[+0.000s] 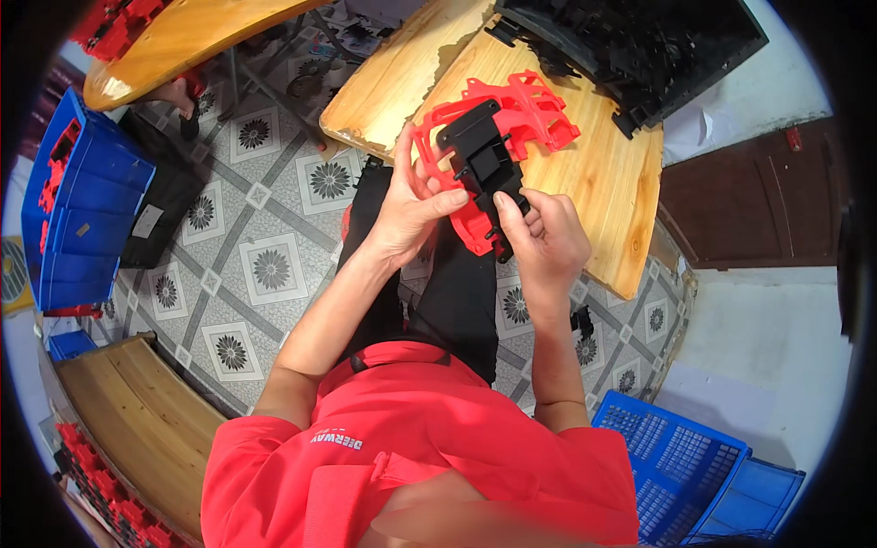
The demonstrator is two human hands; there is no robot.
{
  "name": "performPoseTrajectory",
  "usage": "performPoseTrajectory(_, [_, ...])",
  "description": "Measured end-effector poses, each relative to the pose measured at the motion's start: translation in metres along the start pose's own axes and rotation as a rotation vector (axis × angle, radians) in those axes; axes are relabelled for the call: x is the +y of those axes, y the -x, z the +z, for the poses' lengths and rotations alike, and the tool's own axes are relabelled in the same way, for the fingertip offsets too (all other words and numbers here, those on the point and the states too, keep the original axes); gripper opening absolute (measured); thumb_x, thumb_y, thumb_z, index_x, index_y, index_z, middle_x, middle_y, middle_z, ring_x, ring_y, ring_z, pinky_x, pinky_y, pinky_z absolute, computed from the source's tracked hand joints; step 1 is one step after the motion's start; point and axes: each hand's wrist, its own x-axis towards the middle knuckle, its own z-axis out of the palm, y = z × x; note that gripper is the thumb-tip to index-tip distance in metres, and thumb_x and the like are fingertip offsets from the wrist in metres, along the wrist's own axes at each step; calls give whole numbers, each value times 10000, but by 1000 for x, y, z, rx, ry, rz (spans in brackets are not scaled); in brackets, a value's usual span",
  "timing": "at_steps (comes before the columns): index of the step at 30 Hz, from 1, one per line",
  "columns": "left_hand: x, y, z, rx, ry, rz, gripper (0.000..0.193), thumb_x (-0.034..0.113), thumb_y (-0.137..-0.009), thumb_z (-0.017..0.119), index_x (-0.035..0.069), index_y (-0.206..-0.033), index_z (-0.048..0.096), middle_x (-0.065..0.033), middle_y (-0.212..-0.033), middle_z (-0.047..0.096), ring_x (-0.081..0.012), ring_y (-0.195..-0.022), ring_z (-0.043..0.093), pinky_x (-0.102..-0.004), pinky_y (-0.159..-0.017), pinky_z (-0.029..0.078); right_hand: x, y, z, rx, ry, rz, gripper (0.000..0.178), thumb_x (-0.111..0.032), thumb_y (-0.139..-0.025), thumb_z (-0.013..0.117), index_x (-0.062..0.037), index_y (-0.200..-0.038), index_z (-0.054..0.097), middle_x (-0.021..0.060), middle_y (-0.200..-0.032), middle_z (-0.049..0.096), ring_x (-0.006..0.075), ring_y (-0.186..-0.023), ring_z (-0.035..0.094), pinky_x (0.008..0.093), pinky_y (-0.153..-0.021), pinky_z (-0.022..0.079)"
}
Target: The person assembles black and red plastic parts by hand, then organizes them into stacks.
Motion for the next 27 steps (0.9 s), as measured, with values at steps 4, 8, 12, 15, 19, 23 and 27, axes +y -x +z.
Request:
performPoseTrajectory(4, [6, 2, 0, 2, 29, 18, 1221, -111, -730, 766, 232, -1552, -69, -161, -1520, 262, -239, -1335, 426, -372, -1036, 462, -4, 2, 10, 27, 81, -8, 267, -152, -726, 845, -50, -869, 644, 27, -666, 516, 137, -512, 507, 284, -464, 415])
performPoseTrajectory(8, [7, 5, 3, -22, -39, 30, 1239, -81, -723, 788, 233, -1550, -80, -163, -1521, 262, -240, -1339, 422, -387, -1051, 447, -7, 2, 16, 8, 104, 20, 264, -199, -744, 832, -56, -856, 640, 28, -667, 525, 145, -526, 528, 292, -475, 432])
performPoseTrajectory(12, [7, 6, 5, -13, -68, 83, 1258, -43, -725, 803, 227, -1544, -113, -169, -1525, 239, -252, -1341, 413, -409, -1062, 429, -8, -1, 11, -161, 193, -92, 258, -239, -755, 823, -69, -832, 644, 38, -671, 537, 174, -582, 572, 316, -522, 461])
performPoseTrajectory(15, [10, 4, 10, 24, -131, 98, 1228, -31, -754, 778, 218, -1539, -133, -165, -1535, 203, -264, -1337, 408, -413, -1066, 417, 0, -17, 7, -180, 40, 7, 214, -223, -813, 775, -49, -881, 671, 64, -749, 592, 204, -647, 611, 314, -574, 482])
performPoseTrajectory(19, [9, 0, 14, -22, -136, 93, 1146, 26, -841, 709, 211, -1528, -189, -159, -1537, 166, -279, -1322, 414, -406, -1067, 404, 12, -34, 25, -117, -304, 173, 231, -186, -901, 695, -9, -1050, 683, 98, -936, 634, 182, -727, 624, 292, -611, 496])
performPoseTrajectory(23, [16, -8, 18, 51, -165, 99, 1078, 66, -906, 643, 199, -1513, -238, -156, -1496, 243, -254, -1314, 422, -379, -1051, 417, 9, -46, 26, -238, -449, 64, 367, -231, -913, 690, 4, -1191, 640, 121, -1097, 619, 190, -970, 617, 299, -801, 501])
performPoseTrajectory(27, [31, -7, 31, 150, -151, 190, 878, 86, -946, 586, 137, -1543, -55, -142, -1400, 407, -226, -1261, 467, -366, -1044, 424, 21, -40, 29, -413, -571, 90, 588, -220, -888, 719, 30, -1368, 487, 142, -1281, 567, 214, -1199, 541, 329, -985, 442])
